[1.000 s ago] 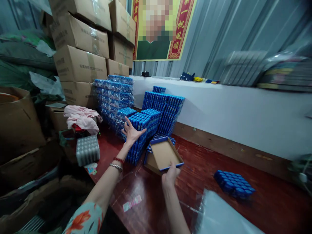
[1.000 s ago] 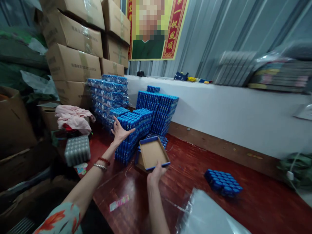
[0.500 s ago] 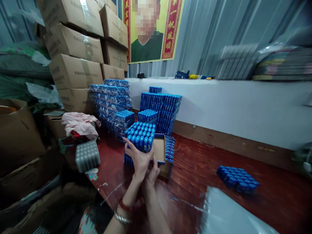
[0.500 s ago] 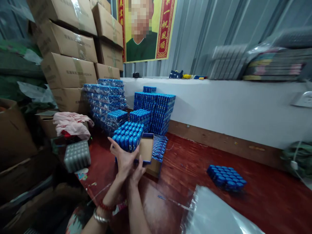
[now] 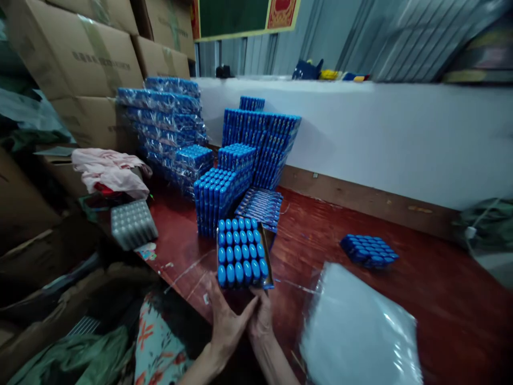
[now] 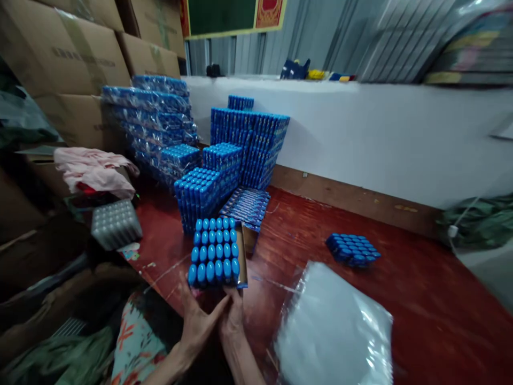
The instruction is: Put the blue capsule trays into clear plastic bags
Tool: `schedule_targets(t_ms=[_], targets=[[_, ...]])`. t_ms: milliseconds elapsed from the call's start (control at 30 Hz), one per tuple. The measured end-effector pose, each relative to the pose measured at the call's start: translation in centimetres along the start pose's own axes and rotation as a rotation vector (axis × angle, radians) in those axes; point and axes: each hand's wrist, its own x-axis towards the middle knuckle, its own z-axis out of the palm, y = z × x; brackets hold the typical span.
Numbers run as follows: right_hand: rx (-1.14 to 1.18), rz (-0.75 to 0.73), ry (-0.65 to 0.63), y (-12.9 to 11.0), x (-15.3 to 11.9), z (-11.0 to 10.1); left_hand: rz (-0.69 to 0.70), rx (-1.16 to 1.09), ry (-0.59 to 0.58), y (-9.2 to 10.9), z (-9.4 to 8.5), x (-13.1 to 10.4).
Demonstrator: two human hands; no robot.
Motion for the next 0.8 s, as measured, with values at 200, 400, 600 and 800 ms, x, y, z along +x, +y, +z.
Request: schedule_targets(t_ms=[200,400,600,800], targets=[[0.155,0.278,0.202,3.4,-4.9,-3.0,0.074,0.050,-0.169,-5.2,-3.8,-2.6],[-0.409,0.731,-0.158,1.4,-9.1,-5.1,-0.100,-0.092,-0.192,-7.0,-7.1,-1.6],[-0.905,-0.105,0.180,-1.5,-4.5,-7.2,-0.251,-0.255,-0.348,-6.6,-7.3,3.1],[-0.547,-0.037,-0.042,3.7,-0.7,-5.6,-0.168,-0.169,-0.599,-5.2,-5.1,5.5]])
